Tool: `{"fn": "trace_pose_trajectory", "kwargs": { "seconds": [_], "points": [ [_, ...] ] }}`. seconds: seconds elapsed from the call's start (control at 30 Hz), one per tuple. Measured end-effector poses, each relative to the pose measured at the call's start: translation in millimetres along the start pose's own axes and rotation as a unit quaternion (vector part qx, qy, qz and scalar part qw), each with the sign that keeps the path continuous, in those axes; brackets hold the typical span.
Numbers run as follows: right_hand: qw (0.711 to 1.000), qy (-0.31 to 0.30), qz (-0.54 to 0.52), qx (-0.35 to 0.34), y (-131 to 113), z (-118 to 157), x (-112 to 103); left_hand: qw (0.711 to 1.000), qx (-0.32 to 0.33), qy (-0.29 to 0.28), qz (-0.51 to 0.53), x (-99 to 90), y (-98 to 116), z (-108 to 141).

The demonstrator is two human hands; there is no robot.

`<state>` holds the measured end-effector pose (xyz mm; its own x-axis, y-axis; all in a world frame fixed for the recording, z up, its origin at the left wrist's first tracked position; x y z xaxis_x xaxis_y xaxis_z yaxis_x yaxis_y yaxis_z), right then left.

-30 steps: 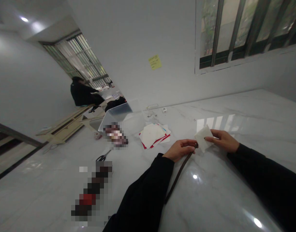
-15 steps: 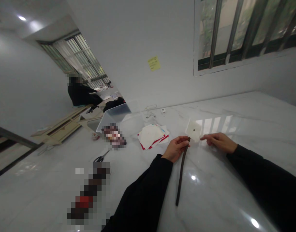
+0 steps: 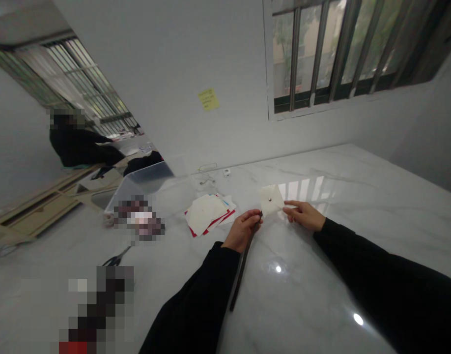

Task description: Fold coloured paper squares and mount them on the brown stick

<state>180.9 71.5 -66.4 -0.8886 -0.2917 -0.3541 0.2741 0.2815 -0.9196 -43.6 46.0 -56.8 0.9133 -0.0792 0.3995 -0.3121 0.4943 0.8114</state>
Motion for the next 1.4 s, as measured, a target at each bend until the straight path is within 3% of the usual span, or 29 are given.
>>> {"fn": "trace_pose_trajectory", "kwargs": {
  "seconds": [0.07,0.13,0.27,0.47,0.57,0.8,0.97,1.17,1.27,1.4],
  "points": [
    [0.995,-0.090,-0.023,-0.031,-10,3,11,1.000,0.014,0.009,0.004,-0.1,1,0],
    [0.990,-0.125,-0.027,-0.052,-16,6,18,1.000,0.023,0.012,0.008,0.0,1,0],
    [0.997,-0.064,0.007,-0.040,-9,3,14,0.999,0.025,0.018,0.013,-0.2,1,0],
    [0.993,0.110,0.037,-0.034,0,0,-14,1.000,0.022,0.001,0.016,1.2,-1,1],
    [0.985,0.137,0.085,-0.060,-3,3,-19,1.000,0.017,-0.021,0.006,3.9,-3,3],
    [0.982,0.043,0.171,-0.068,6,7,-4,0.999,0.030,-0.029,0.017,3.4,-9,3],
    [0.990,0.041,0.119,-0.056,10,6,-3,0.999,0.036,-0.030,0.020,1.9,-10,1],
    [0.990,-0.102,0.093,-0.021,1,8,6,0.999,0.038,-0.022,0.032,2.5,-9,2],
    [0.991,-0.069,0.107,-0.036,-1,8,4,0.999,0.033,-0.019,0.036,1.7,-10,2],
    [0.995,0.032,0.088,-0.031,5,5,-6,0.999,0.029,-0.021,0.038,1.7,-10,2]
  ]
}}
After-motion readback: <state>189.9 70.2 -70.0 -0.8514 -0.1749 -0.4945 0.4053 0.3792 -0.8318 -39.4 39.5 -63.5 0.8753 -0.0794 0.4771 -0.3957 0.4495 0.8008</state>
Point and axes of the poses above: each hand's wrist, its own z-axis away from the middle knuckle, its own x-axis out of the palm, y = z × x, the point moved 3 cm from there along -z, towards the middle knuckle, and after that the axes turned 11 degrees about -x, right-handed, at the moved point
